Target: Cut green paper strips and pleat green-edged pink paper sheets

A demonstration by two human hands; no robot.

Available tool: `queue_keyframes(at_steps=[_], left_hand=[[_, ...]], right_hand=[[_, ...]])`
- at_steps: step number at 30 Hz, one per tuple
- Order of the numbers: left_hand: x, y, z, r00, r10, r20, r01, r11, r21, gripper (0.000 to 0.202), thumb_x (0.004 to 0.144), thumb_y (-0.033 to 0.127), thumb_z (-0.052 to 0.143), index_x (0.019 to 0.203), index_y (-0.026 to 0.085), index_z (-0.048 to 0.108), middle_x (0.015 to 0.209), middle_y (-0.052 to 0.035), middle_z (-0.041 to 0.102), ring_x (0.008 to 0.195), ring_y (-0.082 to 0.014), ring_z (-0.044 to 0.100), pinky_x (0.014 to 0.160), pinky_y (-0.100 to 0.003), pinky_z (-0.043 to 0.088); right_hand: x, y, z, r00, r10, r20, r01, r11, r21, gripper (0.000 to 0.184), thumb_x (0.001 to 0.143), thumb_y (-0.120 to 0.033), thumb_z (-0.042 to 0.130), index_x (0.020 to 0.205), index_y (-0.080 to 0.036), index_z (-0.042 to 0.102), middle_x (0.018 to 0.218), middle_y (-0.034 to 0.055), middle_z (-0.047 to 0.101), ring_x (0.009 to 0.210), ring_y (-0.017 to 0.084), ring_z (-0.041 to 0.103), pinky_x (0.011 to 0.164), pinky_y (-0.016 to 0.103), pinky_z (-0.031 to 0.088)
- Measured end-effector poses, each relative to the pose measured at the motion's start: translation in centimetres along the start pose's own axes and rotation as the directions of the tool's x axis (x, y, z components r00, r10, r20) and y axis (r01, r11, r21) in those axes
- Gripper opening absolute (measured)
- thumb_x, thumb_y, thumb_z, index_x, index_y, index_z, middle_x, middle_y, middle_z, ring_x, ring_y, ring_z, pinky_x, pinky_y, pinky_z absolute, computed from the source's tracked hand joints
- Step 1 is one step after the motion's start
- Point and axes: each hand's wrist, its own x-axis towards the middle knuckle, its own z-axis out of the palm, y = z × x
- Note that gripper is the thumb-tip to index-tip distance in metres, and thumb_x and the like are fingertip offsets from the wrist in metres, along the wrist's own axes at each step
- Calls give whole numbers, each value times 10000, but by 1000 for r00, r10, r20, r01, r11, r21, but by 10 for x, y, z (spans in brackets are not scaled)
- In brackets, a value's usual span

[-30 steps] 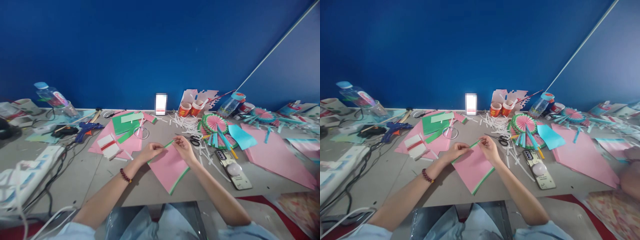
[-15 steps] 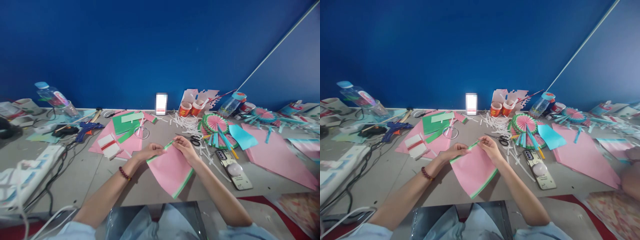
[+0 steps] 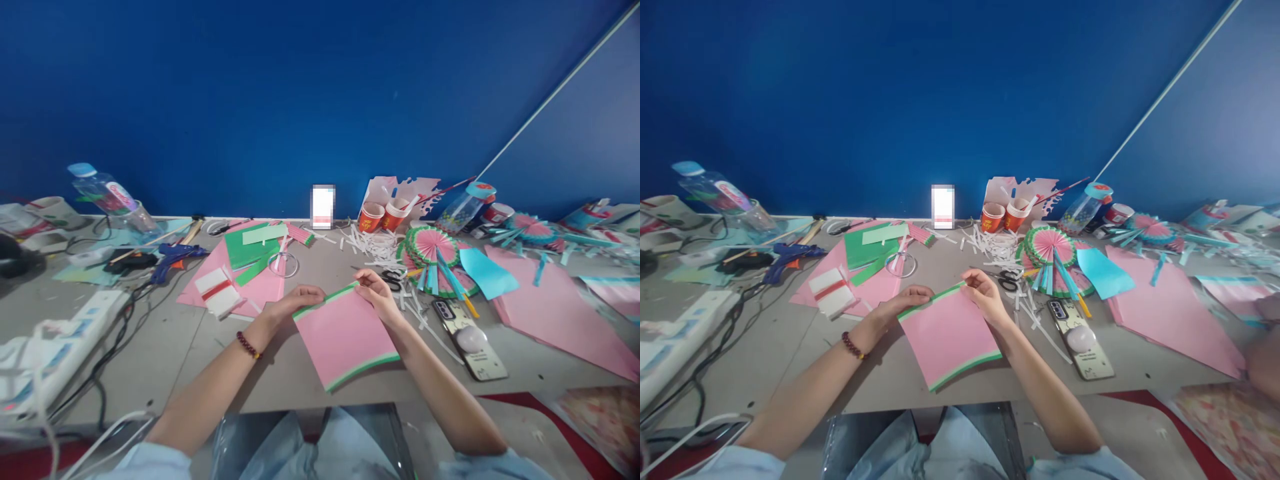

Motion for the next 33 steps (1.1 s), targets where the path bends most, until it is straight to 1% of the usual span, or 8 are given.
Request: queue_keyframes(at_steps=[10, 14, 16, 18, 21, 25, 29, 33], left_hand=[[5, -5, -4, 991, 32, 128, -20, 995, -94, 319, 639, 421, 728, 612, 133, 595, 558, 14, 502, 521, -94, 455, 538, -229, 333], [14, -15, -4, 968, 149, -201, -151, 989, 5, 427, 788, 550, 527, 714, 142, 627, 609, -11, 520, 572, -131, 476, 570, -261, 373], [19, -19, -5, 888, 266, -376, -210, 960, 183, 432, 851, 536, 431, 875, 155, 634, 664, -14, 531, 611, -144, 491, 588, -266, 388], [21, -21, -7, 792, 420, -444, -234, 879, 414, 357, 851, 475, 472, 1002, 178, 598, 777, -26, 558, 705, -157, 523, 633, -265, 408], [20, -21, -6, 710, 618, -337, -225, 653, 723, 274, 831, 369, 546, 1045, 199, 568, 974, -56, 574, 909, -185, 542, 780, -287, 432], [15, -25, 3, 779, 623, -68, -241, 398, 885, 200, 893, 297, 459, 1038, 213, 568, 1006, -58, 582, 963, -196, 554, 860, -336, 433], [12, -31, 13, 835, 543, 87, -201, 153, 968, 206, 897, 314, 458, 1044, 221, 567, 1019, -66, 584, 983, -231, 543, 856, -392, 430], [12, -34, 15, 851, 489, 192, -255, 65, 965, 220, 877, 309, 489, 1067, 215, 549, 1096, -82, 583, 1056, -244, 521, 907, -410, 417]], right_hand=[[4, 3, -7, 995, 23, -92, -18, 998, 53, 241, 610, -311, 608, 828, -236, 538, 677, -38, 484, 501, 94, 369, 484, 227, 285], [6, 10, -8, 979, 31, -203, -31, 1000, 5, 194, 643, -298, 565, 824, -235, 530, 628, -55, 456, 472, 97, 342, 471, 234, 270], [6, 15, -8, 957, 17, -290, -16, 1000, 5, 188, 660, -296, 563, 835, -231, 541, 623, -56, 446, 490, 102, 358, 474, 230, 275], [7, 19, -8, 940, -3, -342, 5, 1000, 4, 193, 668, -298, 566, 845, -224, 552, 631, -53, 449, 514, 104, 374, 477, 220, 283], [8, 24, -7, 943, -17, -333, 6, 999, -34, 198, 667, -287, 550, 851, -214, 554, 666, -45, 491, 534, 105, 406, 486, 212, 320], [8, 25, -4, 965, -9, -260, -38, 984, -174, 217, 644, -251, 530, 853, -201, 559, 666, -44, 524, 507, 100, 427, 467, 208, 321], [3, 24, 0, 987, -9, -158, -52, 923, -381, 147, 714, -287, 519, 755, -174, 603, 513, -59, 419, 461, 95, 369, 453, 216, 248], [1, 22, -2, 969, -194, -156, 81, 837, -541, 186, 763, -312, 515, 674, -167, 590, 501, -58, 382, 478, 90, 334, 485, 222, 257]])
